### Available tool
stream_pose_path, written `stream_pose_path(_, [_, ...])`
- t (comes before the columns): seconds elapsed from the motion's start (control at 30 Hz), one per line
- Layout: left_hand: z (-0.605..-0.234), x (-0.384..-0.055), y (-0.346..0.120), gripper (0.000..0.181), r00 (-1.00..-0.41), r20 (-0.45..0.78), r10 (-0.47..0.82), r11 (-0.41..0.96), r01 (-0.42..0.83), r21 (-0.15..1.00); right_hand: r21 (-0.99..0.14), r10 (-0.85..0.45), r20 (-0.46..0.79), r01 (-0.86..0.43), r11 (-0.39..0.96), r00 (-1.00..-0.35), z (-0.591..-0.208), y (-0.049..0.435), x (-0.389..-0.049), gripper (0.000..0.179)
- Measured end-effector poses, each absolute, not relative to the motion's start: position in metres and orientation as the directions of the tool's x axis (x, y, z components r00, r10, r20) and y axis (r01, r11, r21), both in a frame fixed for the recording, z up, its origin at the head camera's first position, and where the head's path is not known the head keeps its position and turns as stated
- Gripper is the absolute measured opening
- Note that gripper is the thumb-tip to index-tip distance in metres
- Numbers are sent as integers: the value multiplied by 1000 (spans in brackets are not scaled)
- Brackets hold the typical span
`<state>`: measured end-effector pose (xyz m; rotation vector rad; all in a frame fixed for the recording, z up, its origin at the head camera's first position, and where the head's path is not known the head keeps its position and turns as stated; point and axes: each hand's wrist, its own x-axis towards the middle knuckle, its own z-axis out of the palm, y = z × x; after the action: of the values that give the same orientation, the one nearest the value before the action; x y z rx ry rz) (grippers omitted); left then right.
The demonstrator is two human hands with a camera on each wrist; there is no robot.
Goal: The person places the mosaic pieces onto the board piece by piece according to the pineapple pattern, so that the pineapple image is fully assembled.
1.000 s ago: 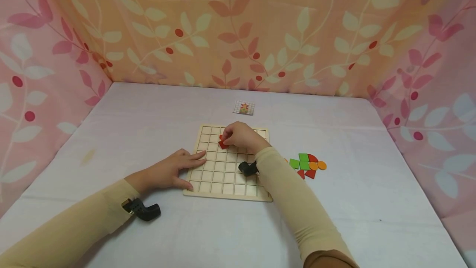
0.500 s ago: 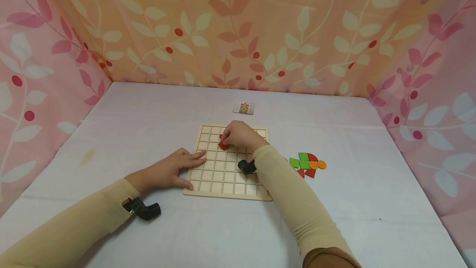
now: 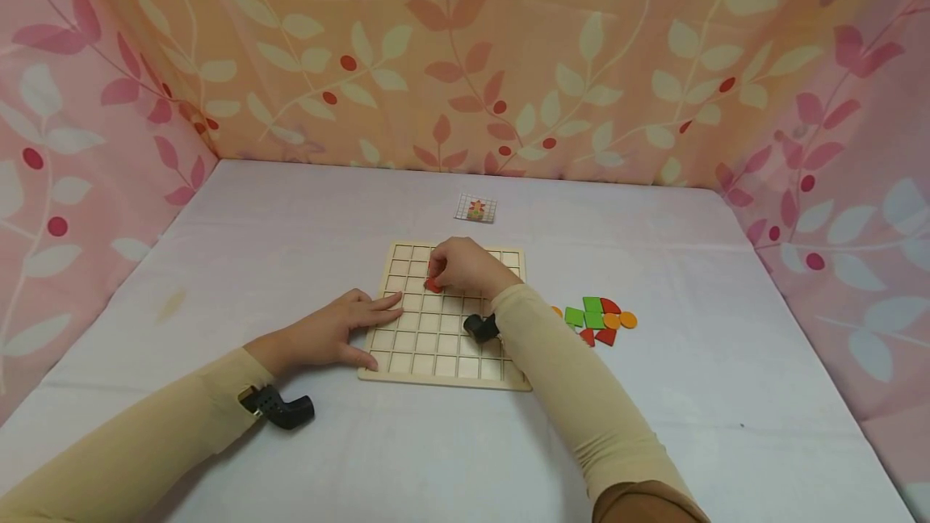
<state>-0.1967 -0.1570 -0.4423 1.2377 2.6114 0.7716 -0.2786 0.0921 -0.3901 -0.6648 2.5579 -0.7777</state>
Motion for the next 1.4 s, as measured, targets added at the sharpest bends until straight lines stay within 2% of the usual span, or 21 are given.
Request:
stream_pose_path(0.4, [-440,-196,-156,83,-645,88,759,521,683,512,-589,-550,-221,-340,733,-805,-390,91,-280,14])
stream_pose_path(1.07, [-442,-197,-157,84,-654,73,753,534,672,514,-592,-537,-242,-315,741,-808,-387,93,-282,8])
stream_pose_path(1.4, [-441,-197,-156,83,-652,69,755,533,672,514,-587,-605,-227,-389,711,-763,-384,92,-283,14])
